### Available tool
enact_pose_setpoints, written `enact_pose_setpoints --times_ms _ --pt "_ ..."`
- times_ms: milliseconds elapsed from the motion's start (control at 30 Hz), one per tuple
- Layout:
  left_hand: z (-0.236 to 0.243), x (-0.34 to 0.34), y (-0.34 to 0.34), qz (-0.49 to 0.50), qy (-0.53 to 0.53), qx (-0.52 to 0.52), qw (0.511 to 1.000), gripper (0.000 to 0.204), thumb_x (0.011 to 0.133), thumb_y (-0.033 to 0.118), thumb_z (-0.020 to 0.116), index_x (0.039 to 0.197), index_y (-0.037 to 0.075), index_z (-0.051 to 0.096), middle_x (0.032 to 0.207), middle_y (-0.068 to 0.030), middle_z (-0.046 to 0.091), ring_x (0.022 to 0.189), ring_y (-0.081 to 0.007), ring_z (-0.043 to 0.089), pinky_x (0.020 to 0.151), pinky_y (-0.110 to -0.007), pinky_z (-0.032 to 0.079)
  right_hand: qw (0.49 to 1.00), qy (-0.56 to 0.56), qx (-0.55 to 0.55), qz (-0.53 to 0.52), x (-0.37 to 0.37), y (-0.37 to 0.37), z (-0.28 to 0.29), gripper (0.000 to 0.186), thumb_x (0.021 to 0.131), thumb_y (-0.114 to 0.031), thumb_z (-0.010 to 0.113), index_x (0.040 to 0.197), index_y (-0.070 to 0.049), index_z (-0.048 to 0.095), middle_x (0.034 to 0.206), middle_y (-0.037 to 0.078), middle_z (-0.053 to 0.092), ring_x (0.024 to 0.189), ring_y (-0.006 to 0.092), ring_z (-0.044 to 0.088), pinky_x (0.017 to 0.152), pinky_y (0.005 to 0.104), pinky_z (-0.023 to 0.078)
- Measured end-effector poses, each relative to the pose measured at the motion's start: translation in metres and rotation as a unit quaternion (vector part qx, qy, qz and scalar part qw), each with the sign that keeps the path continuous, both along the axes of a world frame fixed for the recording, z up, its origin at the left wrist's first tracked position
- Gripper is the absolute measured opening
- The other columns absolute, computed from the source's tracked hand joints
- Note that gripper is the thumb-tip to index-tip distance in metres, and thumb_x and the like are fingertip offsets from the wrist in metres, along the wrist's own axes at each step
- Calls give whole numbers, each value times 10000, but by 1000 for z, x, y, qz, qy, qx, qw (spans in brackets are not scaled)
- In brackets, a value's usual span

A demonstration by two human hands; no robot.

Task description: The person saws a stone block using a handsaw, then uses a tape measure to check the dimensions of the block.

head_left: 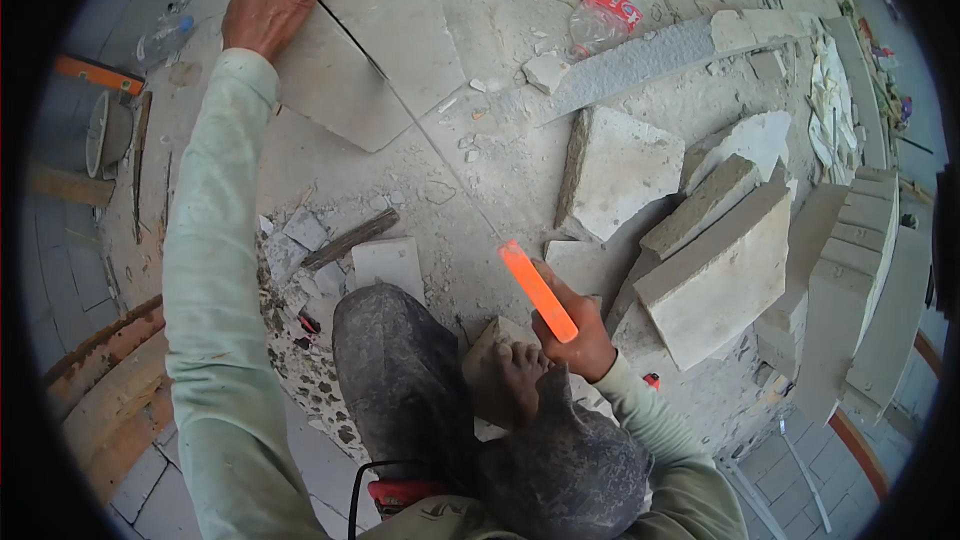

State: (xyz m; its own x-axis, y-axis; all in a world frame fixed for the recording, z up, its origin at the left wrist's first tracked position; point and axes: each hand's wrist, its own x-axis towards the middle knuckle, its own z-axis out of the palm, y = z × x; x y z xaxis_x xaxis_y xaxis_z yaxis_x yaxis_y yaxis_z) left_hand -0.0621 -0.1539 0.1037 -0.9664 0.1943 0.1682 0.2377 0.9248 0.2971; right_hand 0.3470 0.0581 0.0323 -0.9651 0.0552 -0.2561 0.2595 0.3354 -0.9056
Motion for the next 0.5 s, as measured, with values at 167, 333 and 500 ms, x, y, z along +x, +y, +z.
enact_pose_setpoints --times_ms 167,333,500 --pt "-5 30 20 2 31 12 999 1020 651 852 564 1133 -45 628 1073 -219 661 965 -361 654 834 -462 511 998 26 47 -16 -98 -16 -7 584 775 -32 535 1345 64 452 829 247 647 716 308 658 681 360 510" --pt "1 12 8 12 52 10 999 1038 652 863 543 1171 -32 618 1064 -240 660 1005 -362 644 897 -443 486 997 -74 13 -27 29 3 22 577 777 -4 535 1349 41 470 968 249 655 743 285 671 699 331 516" --pt "-6 19 24 -12 -18 13 1000 1054 648 861 543 1234 -14 592 1112 -264 642 1078 -376 615 958 -425 456 996 -70 55 -10 4 8 8 592 763 18 524 1352 29 468 1123 267 633 732 304 671 692 336 516"
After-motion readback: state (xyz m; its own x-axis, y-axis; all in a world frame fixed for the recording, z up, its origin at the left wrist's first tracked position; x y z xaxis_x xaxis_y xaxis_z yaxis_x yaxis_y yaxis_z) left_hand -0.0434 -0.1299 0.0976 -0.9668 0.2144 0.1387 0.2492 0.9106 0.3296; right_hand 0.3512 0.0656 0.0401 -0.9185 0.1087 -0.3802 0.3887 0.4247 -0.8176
